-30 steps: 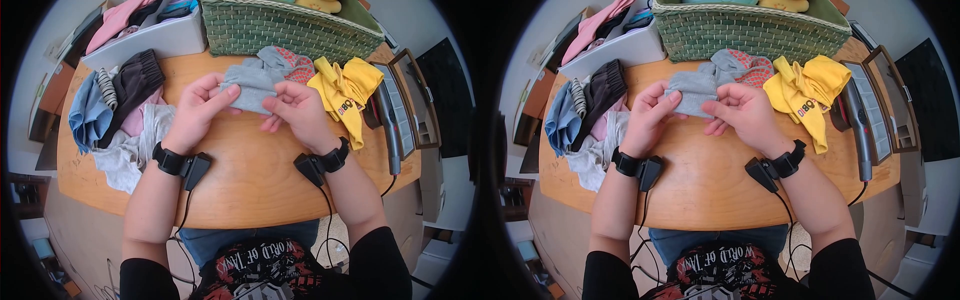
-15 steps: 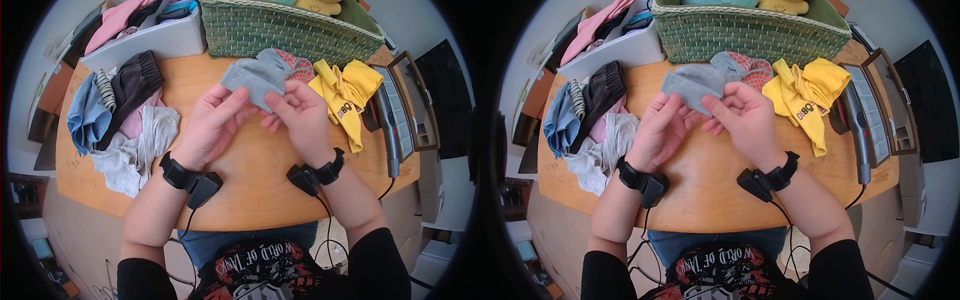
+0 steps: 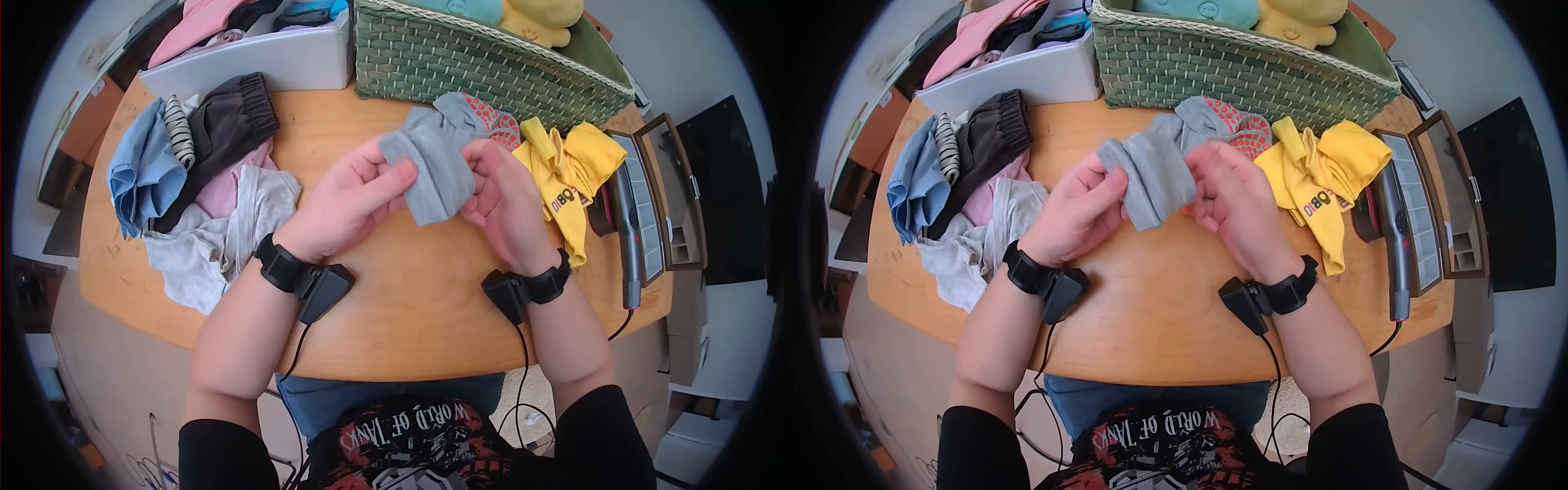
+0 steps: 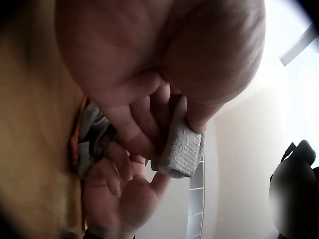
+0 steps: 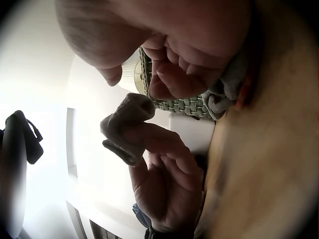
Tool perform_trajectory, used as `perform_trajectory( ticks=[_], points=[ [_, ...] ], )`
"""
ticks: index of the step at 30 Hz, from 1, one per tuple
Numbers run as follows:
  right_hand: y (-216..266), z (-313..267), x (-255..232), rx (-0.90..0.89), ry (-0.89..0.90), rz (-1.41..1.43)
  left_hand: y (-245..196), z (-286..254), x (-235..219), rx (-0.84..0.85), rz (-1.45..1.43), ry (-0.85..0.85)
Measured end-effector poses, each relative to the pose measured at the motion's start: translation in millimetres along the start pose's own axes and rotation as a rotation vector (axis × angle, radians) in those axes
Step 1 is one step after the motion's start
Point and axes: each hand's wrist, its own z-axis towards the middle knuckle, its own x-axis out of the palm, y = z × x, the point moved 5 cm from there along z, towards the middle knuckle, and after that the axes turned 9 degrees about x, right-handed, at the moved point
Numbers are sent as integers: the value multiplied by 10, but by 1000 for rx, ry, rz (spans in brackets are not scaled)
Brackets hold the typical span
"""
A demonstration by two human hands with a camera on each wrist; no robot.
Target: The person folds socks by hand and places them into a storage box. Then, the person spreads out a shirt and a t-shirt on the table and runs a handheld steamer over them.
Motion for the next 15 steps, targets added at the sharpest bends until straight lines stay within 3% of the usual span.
perform_trajectory(
  ticks=[3,6,8,9,11,15],
  points=[
    [-81,10,3,-61,19,-167,49,-24,-14,-64,111,40],
    [-77,6,-14,-97,-60,-133,65,2,-10,-77,159,30],
    [-32,20,-36,-145,-38,-112,55,47,-56,-74,247,-139],
    [-6,19,-43,-193,-16,-92,17,56,-64,-73,247,-141],
    [-41,29,-35,-202,49,-56,-41,38,-156,-182,516,-191],
    [-110,-8,6,-123,105,2,-5,38,-195,-121,528,-199]
  ],
)
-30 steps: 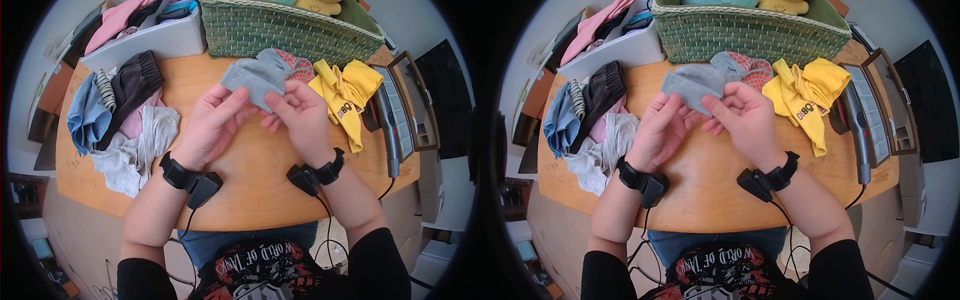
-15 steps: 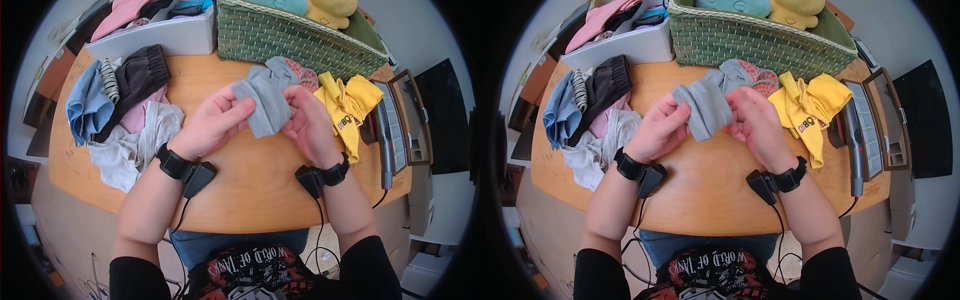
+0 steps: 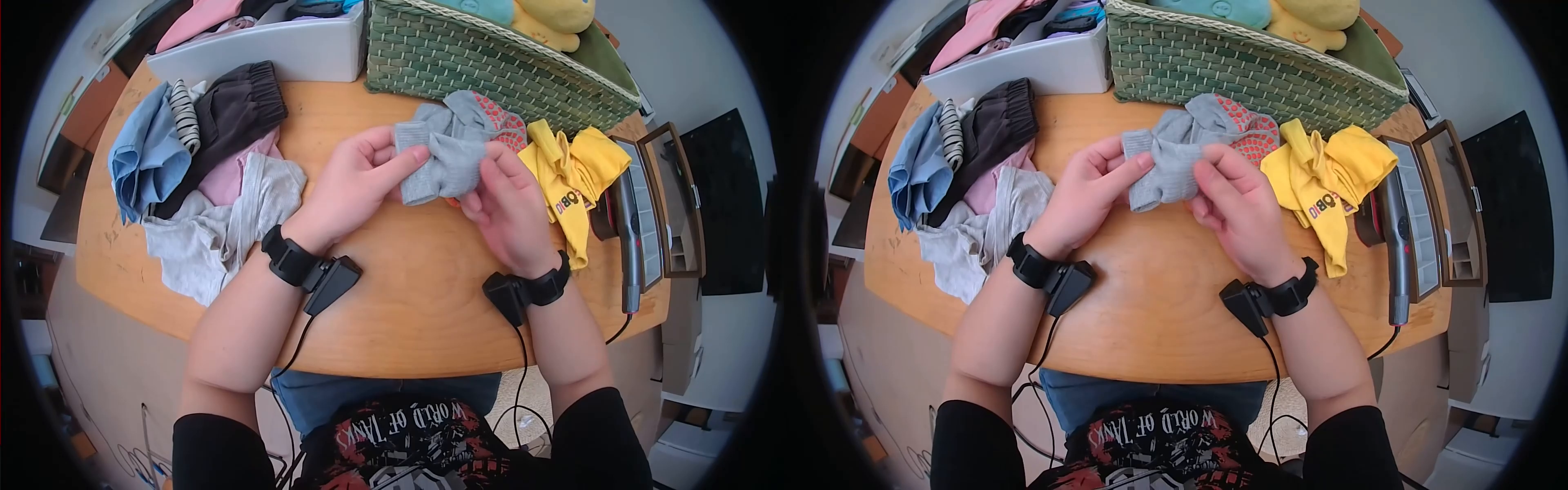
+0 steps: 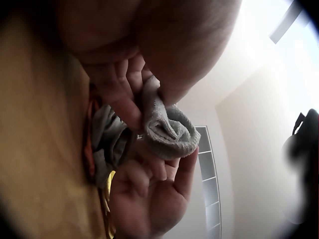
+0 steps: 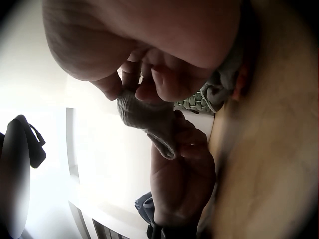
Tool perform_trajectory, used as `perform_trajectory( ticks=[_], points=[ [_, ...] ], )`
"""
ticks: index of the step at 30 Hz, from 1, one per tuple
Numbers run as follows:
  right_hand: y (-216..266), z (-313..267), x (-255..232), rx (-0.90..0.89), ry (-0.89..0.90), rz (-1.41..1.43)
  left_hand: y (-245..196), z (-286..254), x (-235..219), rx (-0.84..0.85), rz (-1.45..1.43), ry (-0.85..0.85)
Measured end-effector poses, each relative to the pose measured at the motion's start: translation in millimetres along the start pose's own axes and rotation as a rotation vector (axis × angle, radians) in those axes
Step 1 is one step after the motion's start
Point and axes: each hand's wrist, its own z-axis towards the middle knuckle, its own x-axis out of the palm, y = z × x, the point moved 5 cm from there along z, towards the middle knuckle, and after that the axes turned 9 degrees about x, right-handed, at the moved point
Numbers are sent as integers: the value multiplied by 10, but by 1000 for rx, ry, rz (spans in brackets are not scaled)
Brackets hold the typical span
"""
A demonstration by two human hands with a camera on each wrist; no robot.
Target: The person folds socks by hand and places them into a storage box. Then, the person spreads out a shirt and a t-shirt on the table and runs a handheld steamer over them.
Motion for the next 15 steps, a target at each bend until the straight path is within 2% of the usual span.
perform_trajectory(
  ticks=[3,6,7,9,12,15],
  points=[
    [71,-35,110,38,53,25,-31,-1,33,70,-8,10],
    [88,-51,88,98,23,-30,-77,-22,100,91,-127,33],
    [69,-41,40,101,22,-31,-58,-22,121,97,-124,89],
    [49,-12,-84,17,-47,-170,-45,-35,152,100,-121,144],
    [6,-18,-79,-29,-152,-202,-45,-39,178,99,-130,176],
    [35,-35,-73,-44,-102,-256,-29,-26,157,107,-113,178]
  ],
)
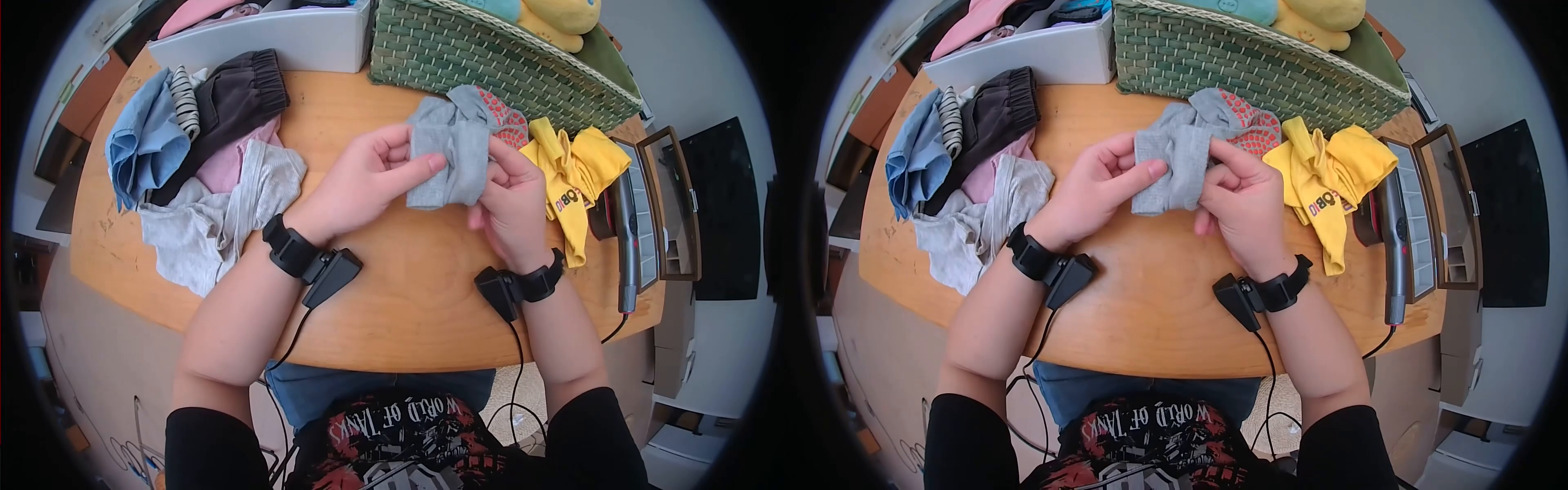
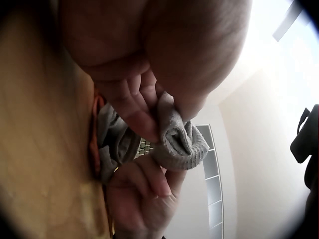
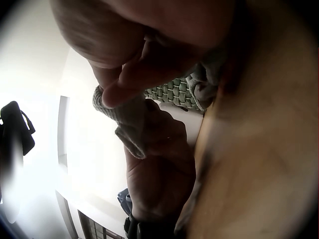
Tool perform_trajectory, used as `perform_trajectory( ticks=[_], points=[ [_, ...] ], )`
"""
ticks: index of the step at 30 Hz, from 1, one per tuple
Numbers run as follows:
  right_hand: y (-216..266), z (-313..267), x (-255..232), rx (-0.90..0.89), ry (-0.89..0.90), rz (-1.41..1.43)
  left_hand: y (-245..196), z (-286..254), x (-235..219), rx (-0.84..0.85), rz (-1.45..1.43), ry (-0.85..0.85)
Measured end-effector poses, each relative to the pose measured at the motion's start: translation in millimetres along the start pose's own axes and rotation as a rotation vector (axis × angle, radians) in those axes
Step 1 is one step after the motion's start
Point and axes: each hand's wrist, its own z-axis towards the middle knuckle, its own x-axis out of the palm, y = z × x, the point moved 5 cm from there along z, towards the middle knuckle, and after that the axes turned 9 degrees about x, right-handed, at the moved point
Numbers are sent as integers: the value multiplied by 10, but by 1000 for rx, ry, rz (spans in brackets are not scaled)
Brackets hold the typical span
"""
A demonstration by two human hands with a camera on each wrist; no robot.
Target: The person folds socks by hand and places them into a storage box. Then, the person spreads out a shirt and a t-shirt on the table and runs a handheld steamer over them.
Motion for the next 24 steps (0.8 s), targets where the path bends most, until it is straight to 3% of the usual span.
perform_trajectory(
  ticks=[4,6,11,13,15,18,24],
  points=[
    [32,60,90,-118,-42,69,-57,19,-82,78,-111,-99],
    [72,55,139,-205,60,-56,-89,18,-100,103,-174,-114],
    [53,60,150,-186,113,-53,-59,9,-99,69,-288,-92],
    [43,59,106,-206,113,-72,-37,17,-73,70,-213,-67],
    [52,47,-29,-225,-23,-235,-30,10,-38,70,-137,-46],
    [55,5,-77,-270,-23,-199,-1,-8,25,34,-92,-21],
    [-18,10,-24,-4,-159,-198,40,17,-28,86,-20,-112]
  ],
)
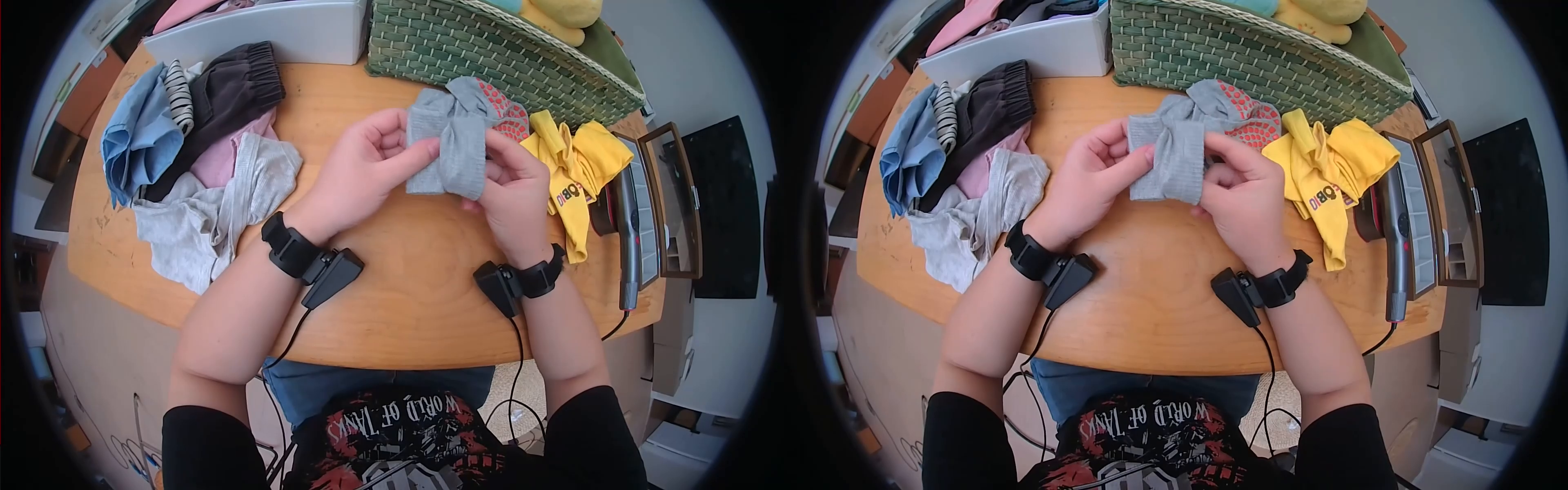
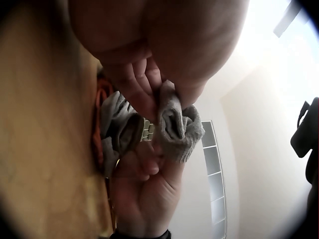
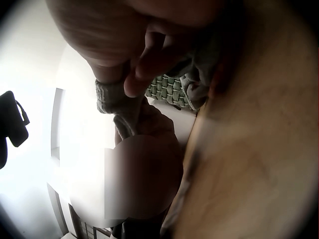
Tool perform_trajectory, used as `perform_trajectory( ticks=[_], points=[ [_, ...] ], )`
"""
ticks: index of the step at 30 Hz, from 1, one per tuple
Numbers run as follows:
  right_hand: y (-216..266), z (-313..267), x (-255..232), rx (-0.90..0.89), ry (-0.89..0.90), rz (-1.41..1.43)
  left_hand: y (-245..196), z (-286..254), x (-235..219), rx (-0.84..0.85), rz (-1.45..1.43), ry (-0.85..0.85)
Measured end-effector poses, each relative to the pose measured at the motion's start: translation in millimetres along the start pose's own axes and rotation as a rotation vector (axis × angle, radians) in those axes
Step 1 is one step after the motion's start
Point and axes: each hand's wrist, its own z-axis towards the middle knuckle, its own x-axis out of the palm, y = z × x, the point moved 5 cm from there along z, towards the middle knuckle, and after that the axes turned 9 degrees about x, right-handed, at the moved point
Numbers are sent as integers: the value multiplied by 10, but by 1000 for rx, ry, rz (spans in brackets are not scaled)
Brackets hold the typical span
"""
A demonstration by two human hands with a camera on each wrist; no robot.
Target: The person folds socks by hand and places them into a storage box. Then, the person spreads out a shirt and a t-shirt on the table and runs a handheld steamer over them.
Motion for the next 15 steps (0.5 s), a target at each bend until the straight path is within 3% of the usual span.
perform_trajectory(
  ticks=[1,3,6,10,15],
  points=[
    [-11,14,18,0,-1,0,-16,5,-11,11,14,-16],
    [37,31,116,-142,171,22,-50,15,-39,21,27,-32],
    [109,34,157,-168,263,107,-54,29,-105,-42,5,-48],
    [104,28,180,-103,282,81,-96,27,-71,-40,-74,-50],
    [115,-11,193,-180,291,-99,-33,-10,-17,-102,-93,-11]
  ],
)
